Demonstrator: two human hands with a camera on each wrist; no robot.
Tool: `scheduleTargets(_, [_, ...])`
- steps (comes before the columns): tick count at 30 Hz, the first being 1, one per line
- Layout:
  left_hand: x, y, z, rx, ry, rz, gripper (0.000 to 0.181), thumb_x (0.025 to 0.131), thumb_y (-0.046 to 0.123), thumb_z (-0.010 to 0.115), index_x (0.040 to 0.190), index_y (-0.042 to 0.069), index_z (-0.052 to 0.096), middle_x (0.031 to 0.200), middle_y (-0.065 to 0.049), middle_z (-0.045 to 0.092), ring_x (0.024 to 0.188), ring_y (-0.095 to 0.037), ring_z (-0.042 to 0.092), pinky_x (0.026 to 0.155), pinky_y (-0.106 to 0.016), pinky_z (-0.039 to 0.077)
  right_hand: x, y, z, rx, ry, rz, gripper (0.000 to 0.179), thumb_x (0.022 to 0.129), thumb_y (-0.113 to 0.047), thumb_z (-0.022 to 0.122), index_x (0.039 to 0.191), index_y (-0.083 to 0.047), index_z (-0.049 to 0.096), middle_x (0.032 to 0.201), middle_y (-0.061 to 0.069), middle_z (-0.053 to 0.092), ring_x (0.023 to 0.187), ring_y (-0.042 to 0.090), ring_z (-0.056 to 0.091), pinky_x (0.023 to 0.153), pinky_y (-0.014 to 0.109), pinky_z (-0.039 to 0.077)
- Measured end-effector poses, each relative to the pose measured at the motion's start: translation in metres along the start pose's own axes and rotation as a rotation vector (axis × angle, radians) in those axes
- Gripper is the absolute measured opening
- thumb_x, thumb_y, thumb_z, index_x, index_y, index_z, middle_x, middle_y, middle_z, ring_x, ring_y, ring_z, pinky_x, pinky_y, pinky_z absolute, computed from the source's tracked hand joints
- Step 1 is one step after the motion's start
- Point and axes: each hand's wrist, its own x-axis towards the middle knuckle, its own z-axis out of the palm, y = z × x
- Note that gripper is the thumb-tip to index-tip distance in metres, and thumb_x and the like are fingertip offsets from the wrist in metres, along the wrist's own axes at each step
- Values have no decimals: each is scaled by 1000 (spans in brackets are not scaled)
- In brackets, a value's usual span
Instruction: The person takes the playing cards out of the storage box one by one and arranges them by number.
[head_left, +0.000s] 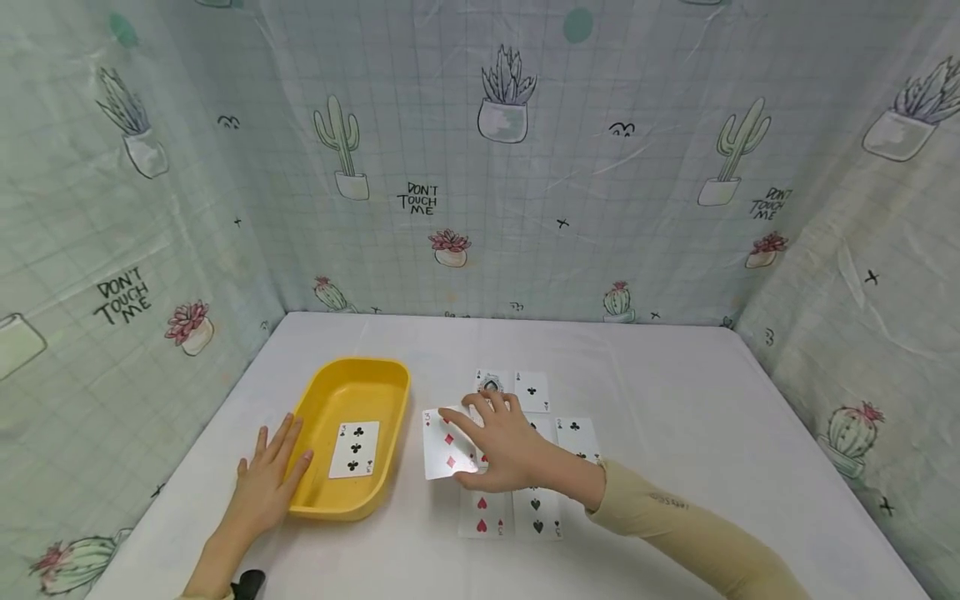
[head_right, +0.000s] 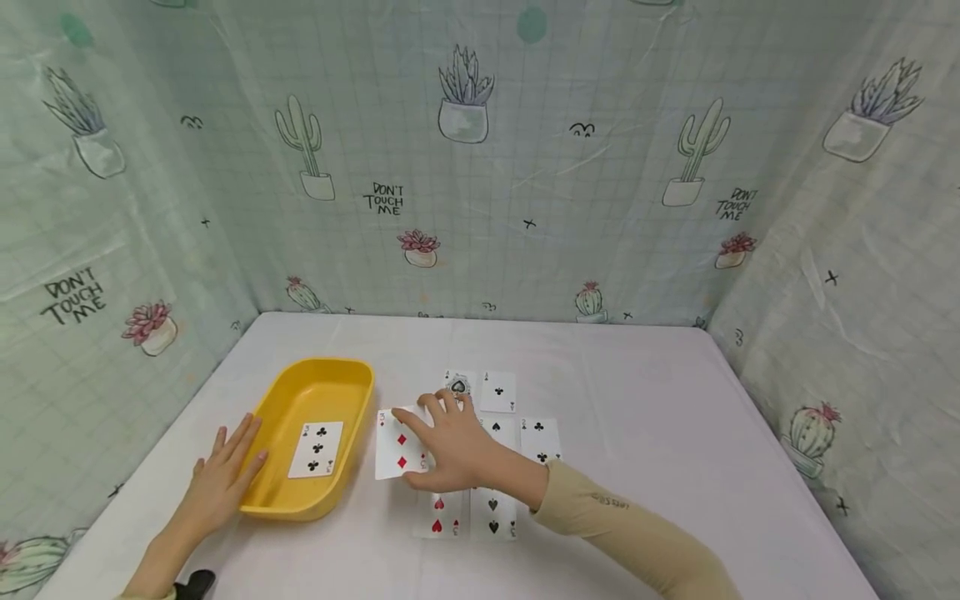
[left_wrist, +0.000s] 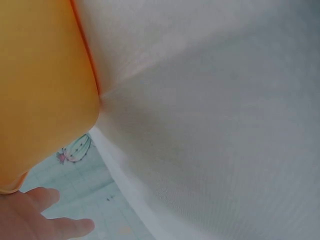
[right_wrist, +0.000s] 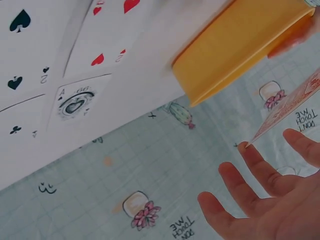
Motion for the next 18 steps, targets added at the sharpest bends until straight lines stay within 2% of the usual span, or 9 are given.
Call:
scheduleTargets(4, [-2,1,0,3,3,3,57,95,37,33,143,11,17,149,-17,17,134,-47,3,88,-77,12,-19,7,-1,15,24,6,72,74,-56,54,135,-27,32,123,4,44,113,23,37,88,46,34])
scheduleTargets(12, [-2,2,-1,19,-6,-13,58,95,38,33,143,11,16,149,-17,16,134,-47,3,88,-77,11,-54,21,8,-32,84,16,74,70,-54,60,133,-25,36,118,4,47,108,23,40,83,46,37])
scheduleTargets(18, [-2,4,-1,10,-6,-14,58,95,38,33,143,11,16,149,-17,16,134,-47,2,89,-77,10,-78,30,9,-43,64,71,73,70,-56,59,133,-26,38,117,2,47,108,23,40,84,45,37])
